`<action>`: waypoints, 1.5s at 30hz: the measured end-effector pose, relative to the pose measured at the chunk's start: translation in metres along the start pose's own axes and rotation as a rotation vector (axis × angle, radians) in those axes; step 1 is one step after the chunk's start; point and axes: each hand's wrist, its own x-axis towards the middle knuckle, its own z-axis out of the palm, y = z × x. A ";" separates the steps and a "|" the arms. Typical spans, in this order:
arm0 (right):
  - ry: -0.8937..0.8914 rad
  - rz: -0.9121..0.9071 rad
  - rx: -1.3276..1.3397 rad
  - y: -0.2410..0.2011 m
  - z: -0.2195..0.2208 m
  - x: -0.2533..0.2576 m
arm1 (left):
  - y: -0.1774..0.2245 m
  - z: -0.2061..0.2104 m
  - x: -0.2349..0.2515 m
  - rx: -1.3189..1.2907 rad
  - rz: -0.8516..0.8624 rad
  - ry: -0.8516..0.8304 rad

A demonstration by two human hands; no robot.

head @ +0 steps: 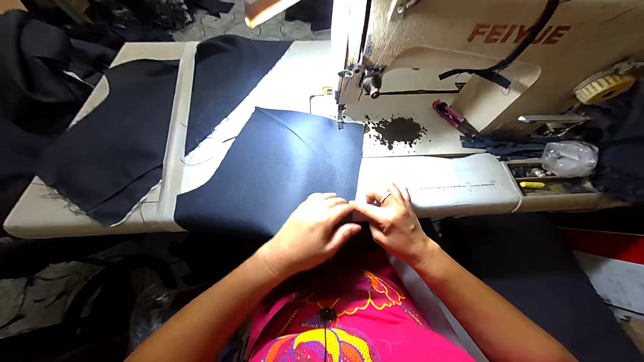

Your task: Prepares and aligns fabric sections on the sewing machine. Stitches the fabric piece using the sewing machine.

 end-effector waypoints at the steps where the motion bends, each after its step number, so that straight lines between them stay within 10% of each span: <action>1: -0.002 0.012 0.018 0.001 0.000 0.000 | -0.012 -0.008 0.007 -0.018 -0.001 0.004; 17: -0.109 0.175 0.028 0.015 0.006 0.034 | -0.104 -0.017 0.060 0.122 -0.129 -0.233; 26: -0.197 0.214 0.042 0.016 -0.002 0.040 | -0.017 0.011 0.021 0.206 -0.251 -0.084; 45: -0.272 0.348 -0.049 0.062 0.020 0.121 | -0.095 0.000 0.105 0.185 -0.309 -0.161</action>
